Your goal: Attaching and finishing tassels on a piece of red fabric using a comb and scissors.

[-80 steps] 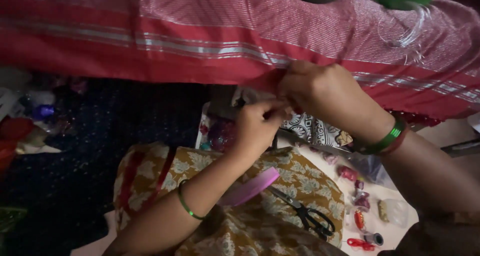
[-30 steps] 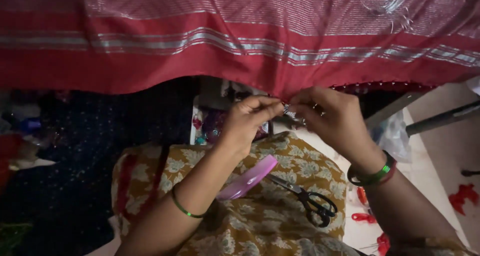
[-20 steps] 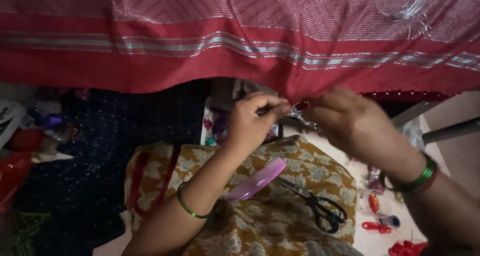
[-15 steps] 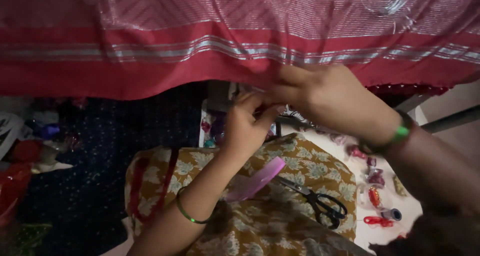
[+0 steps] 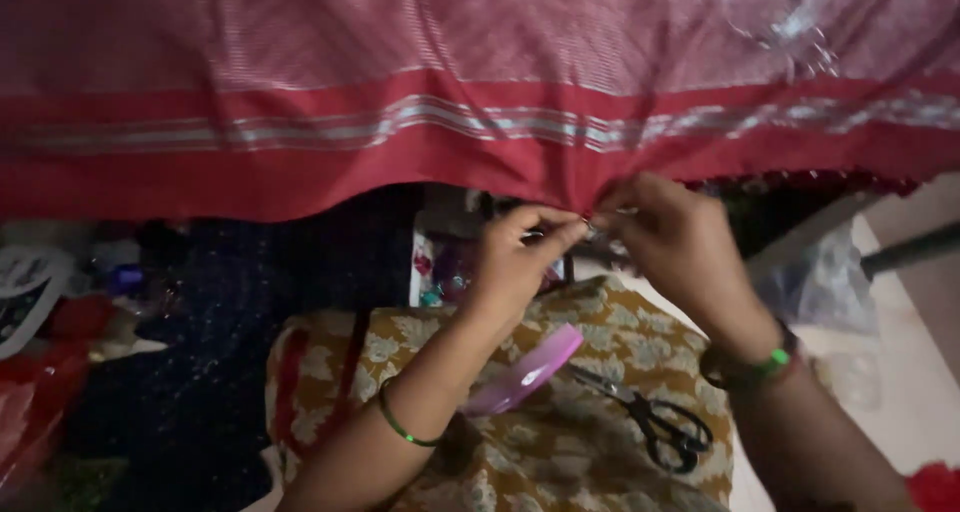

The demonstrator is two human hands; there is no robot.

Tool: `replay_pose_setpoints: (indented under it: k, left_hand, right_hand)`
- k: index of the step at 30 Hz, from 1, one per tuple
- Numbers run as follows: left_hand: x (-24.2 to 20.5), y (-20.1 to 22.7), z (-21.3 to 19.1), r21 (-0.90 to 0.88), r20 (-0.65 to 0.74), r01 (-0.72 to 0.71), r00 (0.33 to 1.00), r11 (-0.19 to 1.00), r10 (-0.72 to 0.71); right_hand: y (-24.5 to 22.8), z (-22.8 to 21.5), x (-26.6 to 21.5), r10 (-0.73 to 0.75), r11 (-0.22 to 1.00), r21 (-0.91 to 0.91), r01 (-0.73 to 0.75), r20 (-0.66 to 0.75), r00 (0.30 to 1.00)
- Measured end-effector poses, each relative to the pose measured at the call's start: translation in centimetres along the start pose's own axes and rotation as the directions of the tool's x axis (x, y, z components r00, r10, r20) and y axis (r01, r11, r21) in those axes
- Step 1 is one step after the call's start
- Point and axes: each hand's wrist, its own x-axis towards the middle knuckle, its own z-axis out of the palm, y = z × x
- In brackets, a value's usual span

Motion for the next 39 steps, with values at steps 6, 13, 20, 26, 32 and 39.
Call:
replay_pose_setpoints:
  k: [6,13,20,26,32,39]
  left_hand:
    - [-0.5,2.4,0.3,0.411,-0.047,-0.327,0.925,0.851,0.378]
    - [-1.3,4.7,0.0,0.483,-0.071,-0.169,0.970,0.859,0.231]
    - [0.0,5.5,-0.7,0.650,0.090,-0.191,0.980,0.736,0.175]
    - [0.3,7.3,-1.6,0.785,0.101,-0.372,0.866,0.496,0.489]
    - [-1.6,6.3,0.7,0.504,0.146,-0.355,0.933,0.787,0.328]
    - [-1.4,6.1,1.2,0.522,0.122,-0.339,0.938,0.783,0.325]
  right_hand:
    - [3.7,2.6,0.1,0.163,0.505,0.811,-0.295,0.247,0.955]
    - [4.9,3.5,0.3,0.088,0.586,0.781,-0.216,0.204,0.975]
    - [4.1,2.8,0.0,0.037,0.697,0.703,-0.139,0.159,0.987]
    - [3.9,2.5,-0.3,0.091,0.734,0.665,-0.138,0.106,0.990]
    - [3.2,2.9,-0.4,0.112,0.802,0.586,-0.116,0.044,0.993]
    - [2.1,1.7,-2.1,-0.193,0.959,0.169,0.228,-0.202,0.960]
